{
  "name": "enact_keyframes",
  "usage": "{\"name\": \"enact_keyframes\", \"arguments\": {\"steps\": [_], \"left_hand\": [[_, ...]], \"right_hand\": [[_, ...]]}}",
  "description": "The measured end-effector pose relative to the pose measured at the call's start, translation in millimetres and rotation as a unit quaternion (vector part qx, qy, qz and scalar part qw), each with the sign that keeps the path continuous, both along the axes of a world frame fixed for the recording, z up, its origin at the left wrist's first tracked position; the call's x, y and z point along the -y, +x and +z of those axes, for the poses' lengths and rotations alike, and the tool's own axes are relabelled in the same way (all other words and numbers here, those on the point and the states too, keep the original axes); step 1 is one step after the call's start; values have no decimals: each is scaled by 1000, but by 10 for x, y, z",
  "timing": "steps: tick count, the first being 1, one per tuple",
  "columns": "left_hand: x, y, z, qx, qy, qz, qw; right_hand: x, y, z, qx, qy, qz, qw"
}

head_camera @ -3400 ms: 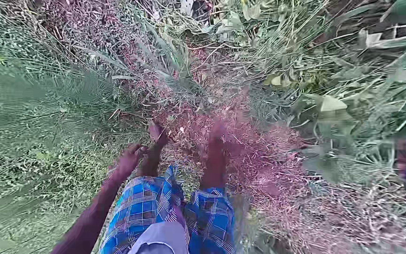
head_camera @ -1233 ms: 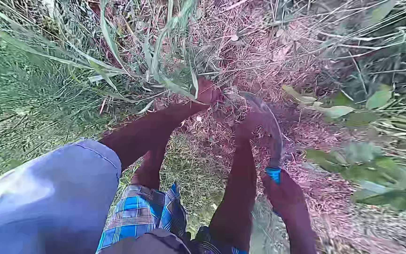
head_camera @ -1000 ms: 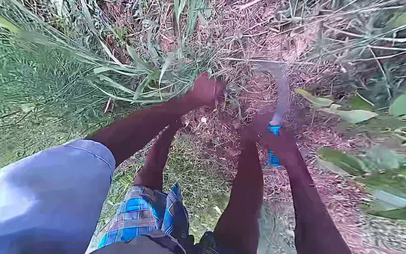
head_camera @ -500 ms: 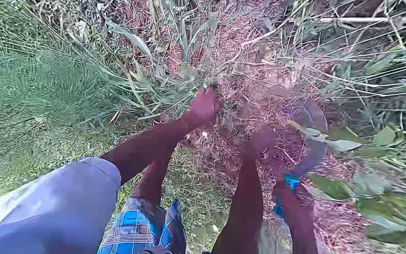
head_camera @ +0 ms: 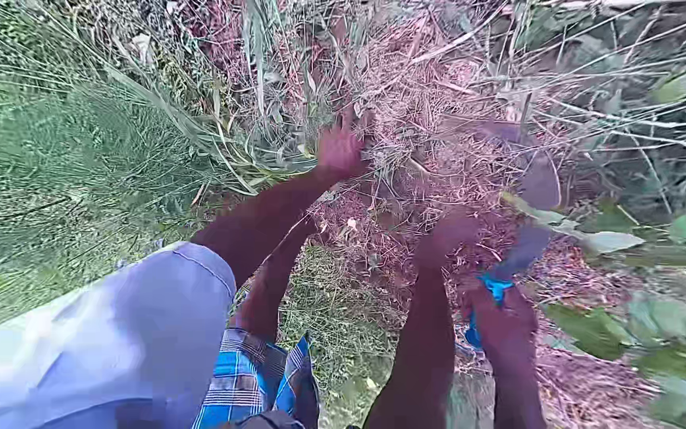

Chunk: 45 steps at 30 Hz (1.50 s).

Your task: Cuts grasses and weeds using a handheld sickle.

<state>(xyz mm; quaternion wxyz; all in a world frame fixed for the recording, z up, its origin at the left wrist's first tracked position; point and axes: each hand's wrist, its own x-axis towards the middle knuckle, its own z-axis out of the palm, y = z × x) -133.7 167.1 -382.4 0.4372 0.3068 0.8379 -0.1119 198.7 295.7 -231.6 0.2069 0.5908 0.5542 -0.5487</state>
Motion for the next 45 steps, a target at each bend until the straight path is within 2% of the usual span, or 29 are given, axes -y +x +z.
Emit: {"name": "enact_keyframes", "arguments": {"steps": [3,7,10,12,16,18,19,21,22,24,25,27,29,31,32,34,36,38,40,43,44,45], "left_hand": [[166,144,163,52,-67,146,986],[187,340,207,73,-93,177,977],[167,480,259,90,-106,202,969],[208,598,299,107,-93,224,964],[290,848,372,132,-110,250,953],[330,983,320,127,-93,276,948],[324,1078,303,115,-87,283,948],[307,1280,335,59,-79,275,957],[395,1298,368,66,-85,267,958],[699,1209,545,167,-121,272,940],[877,1262,615,196,-134,276,931],[1151,1443,665,222,-178,290,913],[1399,1508,749,237,-229,316,890],[1662,1493,824,252,-242,344,872],[1808,1480,885,242,-219,374,868],[2047,1416,1029,166,-130,490,846],[2221,1382,1091,70,-71,535,839],[2302,1335,994,69,-64,492,866],[2231,1231,721,107,-68,417,900],[1869,877,445,152,-161,285,933],[1769,837,348,138,-180,275,934],[1682,833,263,122,-188,307,925]], "right_hand": [[-105,-61,-50,-9,12,35,999],[-357,-132,-185,-57,37,140,988],[-560,-242,-270,-45,53,207,976],[-635,-415,-254,-13,53,221,974],[-566,-888,-191,-58,85,143,984],[-514,-872,-311,-44,77,176,980],[-538,-733,-422,-19,78,241,967],[-685,-422,-568,71,19,391,918],[-738,-322,-573,120,-18,450,885],[-702,-245,-437,156,-33,507,847],[-653,-251,-336,155,-28,503,850],[-614,-235,-230,127,-1,447,885],[-561,-260,-299,59,37,352,933],[-489,-362,-355,19,40,256,966],[-451,-430,-329,13,33,228,973],[-414,-509,-295,11,22,206,978],[-376,-517,-272,19,17,196,980],[-277,-463,-276,22,8,174,985],[-164,-411,-250,22,-1,147,989],[-121,-289,-196,34,15,196,980],[-134,-233,-175,35,20,216,975],[-144,-198,-161,39,20,235,971]]}}
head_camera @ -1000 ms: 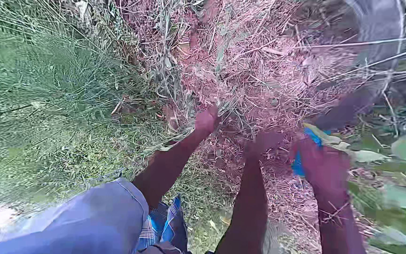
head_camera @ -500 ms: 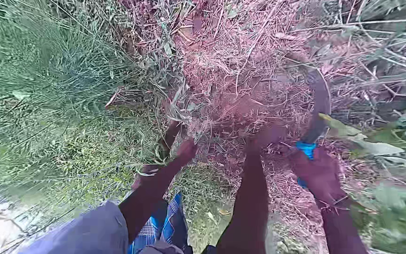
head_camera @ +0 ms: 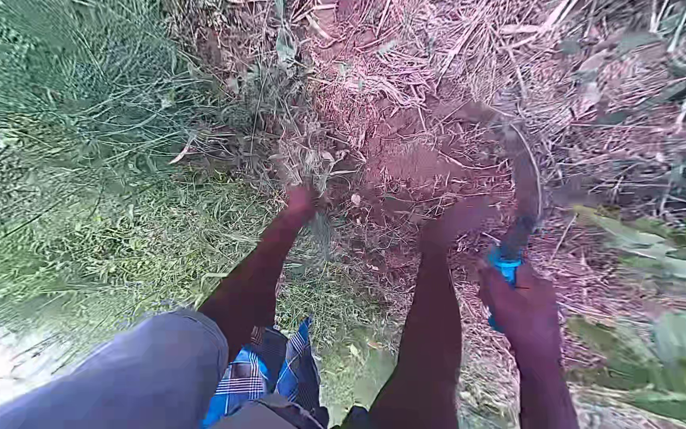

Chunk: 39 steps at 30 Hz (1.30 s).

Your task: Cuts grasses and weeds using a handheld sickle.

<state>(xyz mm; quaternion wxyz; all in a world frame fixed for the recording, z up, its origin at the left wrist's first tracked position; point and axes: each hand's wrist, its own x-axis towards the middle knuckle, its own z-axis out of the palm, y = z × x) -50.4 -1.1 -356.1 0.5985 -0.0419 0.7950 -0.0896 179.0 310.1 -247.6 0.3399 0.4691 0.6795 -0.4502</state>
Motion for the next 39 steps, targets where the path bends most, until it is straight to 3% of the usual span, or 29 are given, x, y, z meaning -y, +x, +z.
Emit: {"name": "enact_keyframes", "arguments": {"steps": [6,10,13,16,20,24,33,38,39], "left_hand": [[-550,273,-502,-19,36,46,998],[-651,495,-889,-103,42,235,966],[-604,568,-897,-37,70,180,980],[-673,654,-839,-46,75,298,950],[-907,574,-613,23,73,262,962],[-880,765,-704,3,191,410,892],[-1160,899,-784,-41,179,564,805],[-1468,735,-706,11,109,425,899],[-1500,749,-720,4,99,426,899]], "right_hand": [[33,84,-35,42,-37,27,998],[108,69,35,86,-11,84,993],[159,57,158,117,19,144,982],[149,23,162,172,-4,192,966],[237,-85,131,174,-46,241,954],[256,-171,147,186,-68,245,949],[93,365,245,173,-93,63,979],[211,399,304,116,-55,-17,992],[236,395,307,117,-47,-20,992]]}}
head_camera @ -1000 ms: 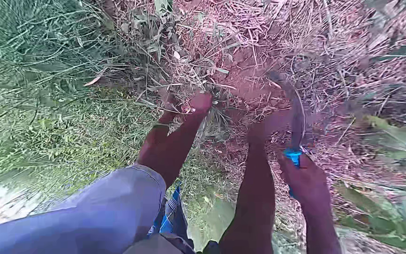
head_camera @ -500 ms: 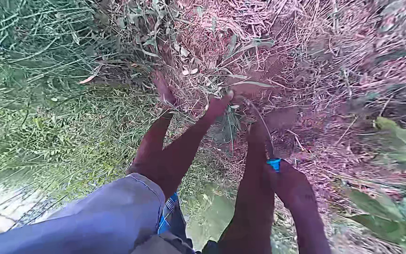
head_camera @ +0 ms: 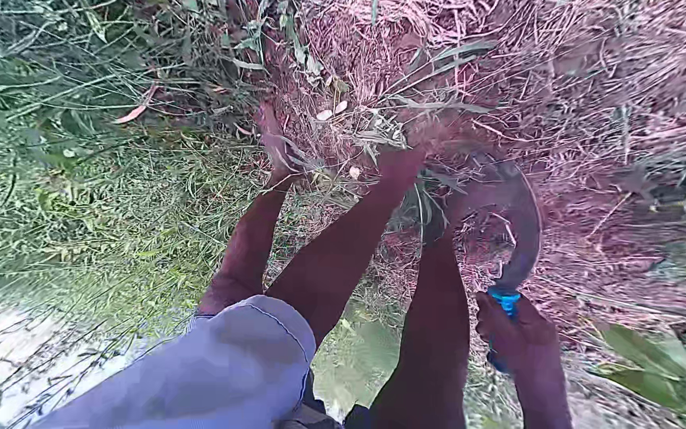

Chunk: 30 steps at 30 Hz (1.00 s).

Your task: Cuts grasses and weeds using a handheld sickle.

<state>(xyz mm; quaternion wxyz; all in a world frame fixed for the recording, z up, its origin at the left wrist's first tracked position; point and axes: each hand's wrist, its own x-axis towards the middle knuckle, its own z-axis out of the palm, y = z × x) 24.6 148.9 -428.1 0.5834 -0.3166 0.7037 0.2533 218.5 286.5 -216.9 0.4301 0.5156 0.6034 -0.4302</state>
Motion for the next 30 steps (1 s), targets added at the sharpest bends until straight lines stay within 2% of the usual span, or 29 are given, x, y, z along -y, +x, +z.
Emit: {"name": "enact_keyframes", "arguments": {"steps": [3,6,9,12,15,18,20,22,24,25,27,30], "left_hand": [[6,101,-132,-22,-31,28,999],[127,66,-108,-19,-12,-61,998],[221,-20,-11,-14,19,-113,993],[277,-115,38,-38,43,-95,994],[304,-119,10,-76,78,-59,992],[543,-109,18,-90,84,-126,984],[877,-90,70,-73,42,-163,983],[1156,-80,161,-52,12,-154,987],[1323,-257,215,-55,6,-141,988],[1385,-371,254,-66,12,-148,987],[1420,-566,325,-90,32,-171,981],[1385,-697,421,-115,72,-170,976]], "right_hand": [[57,5,-12,-14,10,-17,1000],[81,-175,-148,-36,-16,-58,998],[24,-400,-589,-13,-80,-21,997],[-32,-454,-989,23,-122,19,992],[-146,-343,-767,43,-112,78,990],[-385,-107,-131,61,-83,152,983],[-465,15,263,59,-54,140,987],[-462,-10,406,31,-31,70,997],[-333,-258,190,-22,-35,-3,999],[-242,-385,-9,-45,-47,-7,998],[-65,-630,-466,-53,-71,50,995],[172,-871,-1109,-5,-122,161,979]]}}
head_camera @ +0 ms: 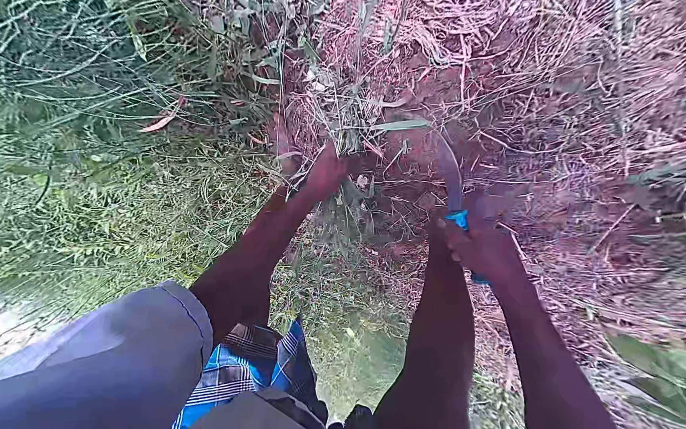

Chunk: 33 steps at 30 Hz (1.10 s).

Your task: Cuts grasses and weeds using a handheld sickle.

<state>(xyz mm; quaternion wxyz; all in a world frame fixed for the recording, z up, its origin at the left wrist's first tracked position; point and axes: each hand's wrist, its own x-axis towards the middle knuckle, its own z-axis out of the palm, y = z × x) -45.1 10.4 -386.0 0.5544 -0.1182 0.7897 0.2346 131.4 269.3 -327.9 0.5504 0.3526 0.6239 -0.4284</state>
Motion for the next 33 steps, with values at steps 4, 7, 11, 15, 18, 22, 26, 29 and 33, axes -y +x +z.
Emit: {"name": "enact_keyframes", "arguments": {"steps": [4,7,11,15,18,22,26,29,33], "left_hand": [[-87,-8,24,-1,-17,2,1000],[-34,93,33,7,-9,23,1000],[239,333,254,30,-44,79,995],[547,89,806,10,-79,116,990],[640,-330,1397,-103,-109,211,966],[719,-700,1344,-274,-103,346,892],[238,-653,733,7,-102,-35,994],[28,-574,538,98,-57,-96,989],[-211,-292,633,115,-53,-129,983]], "right_hand": [[-4,20,20,24,-3,60,998],[-376,515,749,24,42,16,999],[-447,675,1719,23,77,-294,952],[87,135,1965,-16,28,-476,879],[782,-293,1916,-21,0,-553,833],[1218,-388,1505,-3,-36,-464,885],[1232,-370,1353,-4,2,-422,906],[1159,-338,1363,1,30,-466,884],[1082,-376,1371,-10,75,-498,864]]}}
